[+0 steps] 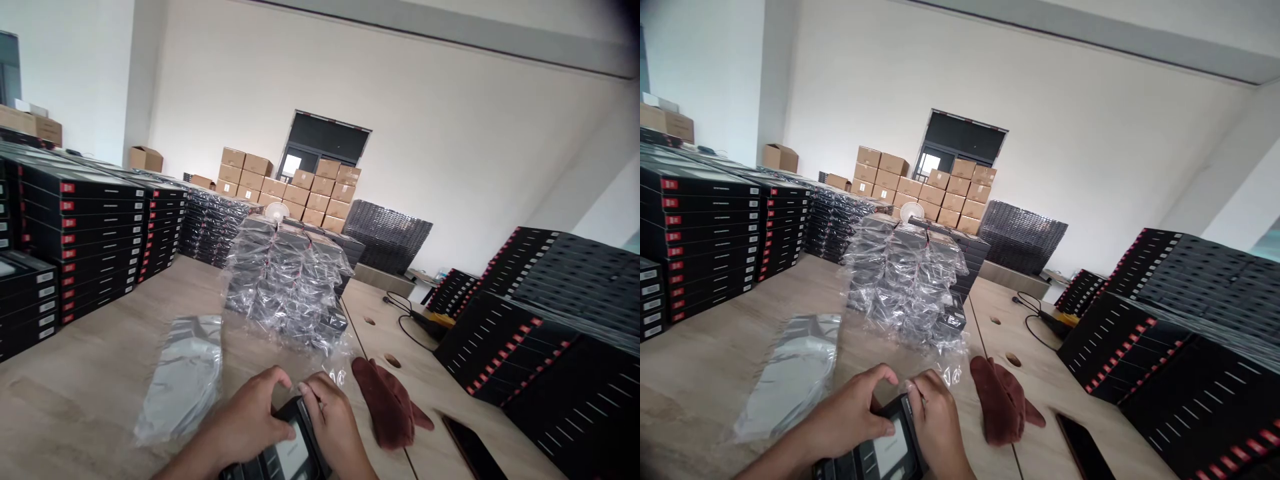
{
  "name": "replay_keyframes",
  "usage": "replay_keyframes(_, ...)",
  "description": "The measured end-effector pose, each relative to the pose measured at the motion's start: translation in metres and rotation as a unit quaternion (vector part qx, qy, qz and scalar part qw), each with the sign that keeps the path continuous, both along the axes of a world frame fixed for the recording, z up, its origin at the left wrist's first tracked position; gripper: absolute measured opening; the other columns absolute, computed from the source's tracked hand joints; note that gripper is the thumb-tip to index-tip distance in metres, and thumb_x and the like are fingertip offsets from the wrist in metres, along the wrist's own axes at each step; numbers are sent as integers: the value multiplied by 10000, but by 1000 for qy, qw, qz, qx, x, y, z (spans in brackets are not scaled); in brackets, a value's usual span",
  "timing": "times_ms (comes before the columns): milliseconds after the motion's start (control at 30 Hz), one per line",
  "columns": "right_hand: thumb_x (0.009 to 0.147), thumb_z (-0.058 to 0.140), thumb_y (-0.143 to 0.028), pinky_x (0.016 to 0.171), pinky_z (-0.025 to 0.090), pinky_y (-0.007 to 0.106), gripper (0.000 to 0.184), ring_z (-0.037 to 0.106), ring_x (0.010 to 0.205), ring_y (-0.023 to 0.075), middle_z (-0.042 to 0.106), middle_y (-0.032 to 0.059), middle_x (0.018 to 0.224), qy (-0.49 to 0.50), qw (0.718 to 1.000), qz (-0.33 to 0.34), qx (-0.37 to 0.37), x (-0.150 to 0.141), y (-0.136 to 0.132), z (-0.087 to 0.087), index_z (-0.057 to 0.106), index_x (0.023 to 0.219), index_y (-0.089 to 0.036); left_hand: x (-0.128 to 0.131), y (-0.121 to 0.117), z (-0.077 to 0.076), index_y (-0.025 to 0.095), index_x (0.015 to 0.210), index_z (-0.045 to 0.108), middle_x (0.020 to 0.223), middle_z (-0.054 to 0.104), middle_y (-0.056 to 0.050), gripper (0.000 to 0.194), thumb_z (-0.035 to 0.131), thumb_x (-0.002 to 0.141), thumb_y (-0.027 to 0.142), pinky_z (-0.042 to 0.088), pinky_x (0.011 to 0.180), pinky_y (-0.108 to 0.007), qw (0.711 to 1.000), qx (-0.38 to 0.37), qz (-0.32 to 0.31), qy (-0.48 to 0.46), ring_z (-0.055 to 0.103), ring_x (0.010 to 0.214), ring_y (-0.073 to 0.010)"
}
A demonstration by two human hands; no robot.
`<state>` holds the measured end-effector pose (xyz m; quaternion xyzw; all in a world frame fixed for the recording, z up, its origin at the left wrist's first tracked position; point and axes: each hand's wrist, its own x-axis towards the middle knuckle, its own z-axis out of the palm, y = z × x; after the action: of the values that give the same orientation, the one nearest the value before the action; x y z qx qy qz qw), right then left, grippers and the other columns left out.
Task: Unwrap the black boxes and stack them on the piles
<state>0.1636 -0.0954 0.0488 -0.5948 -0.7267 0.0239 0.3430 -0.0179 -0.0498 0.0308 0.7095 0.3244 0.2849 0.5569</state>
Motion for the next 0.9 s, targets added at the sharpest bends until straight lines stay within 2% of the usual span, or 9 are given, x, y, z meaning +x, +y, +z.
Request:
replay_keyframes(133,911,434,-253,709,443,261,223,589,770,168,602,34,790,-23,1000,-11,17,-2,1,-2,593,760,-216,0,-2,8,219,1026,614,993,667,-6,376,643,651,202,406,614,-225,999,40,-4,-8,599,714,-154)
replay_keyframes(267,799,453,-111,721,452,258,176,611,803,173,614,32,846,-49,997,-52,38,0,3,-8,581,829,-229,0,3,5,234,1053,677,1030,680,-27,337,602,725,258,430,793,-285,995,91,9,40,610,907,-218)
replay_keyframes(367,697,503,-90,663,449,273,223,632,771,192,640,40,863,-83,985,-149,21,9,3,-14,594,842,-233,2,7,-1,235,1021,702,1076,666,-31,314,581,732,244,423,860,-287,993,111,20,40,593,983,-224)
replay_keyframes(433,707,566,-189,559,414,278,67,629,650,207,654,39,731,-82,971,-223,-26,18,4,-20,603,742,-232,4,8,-5,224,977,717,1071,661,-34,290,563,732,223,430,861,-274,993,111,22,36,600,974,-212)
replay_keyframes(467,731,581,-267,520,388,276,71,617,588,207,645,35,646,-61,967,-241,-55,22,5,-23,597,672,-232,6,9,-6,219,973,720,1065,662,-37,290,557,733,221,433,860,-272,993,109,27,38,604,970,-210)
replay_keyframes(500,762,568,-346,500,371,274,195,605,541,202,628,30,570,-27,966,-242,-84,25,6,-26,586,606,-231,7,8,-7,217,981,720,1058,666,-39,297,553,735,222,436,862,-273,993,105,30,42,608,969,-210)
replay_keyframes(600,818,475,-460,491,360,262,406,577,471,176,585,13,461,120,963,-192,-147,32,9,-33,558,499,-223,9,6,-7,222,1035,709,1082,677,-36,340,550,734,229,426,909,-280,994,96,29,48,599,1025,-221)
replay_keyframes(767,685,585,-366,456,342,243,269,541,447,153,558,-15,433,231,945,-169,-156,32,15,-38,520,472,-216,6,0,2,201,1130,672,1147,666,-44,413,502,757,251,408,963,-292,992,83,48,77,573,1098,-228)
replay_keyframes(900,740,506,-427,441,385,247,238,559,440,160,596,-16,483,283,933,-175,-136,31,15,-35,549,618,-228,7,0,3,166,1198,628,1222,625,-64,469,493,757,249,373,1016,-301,992,77,65,79,546,1153,-226)
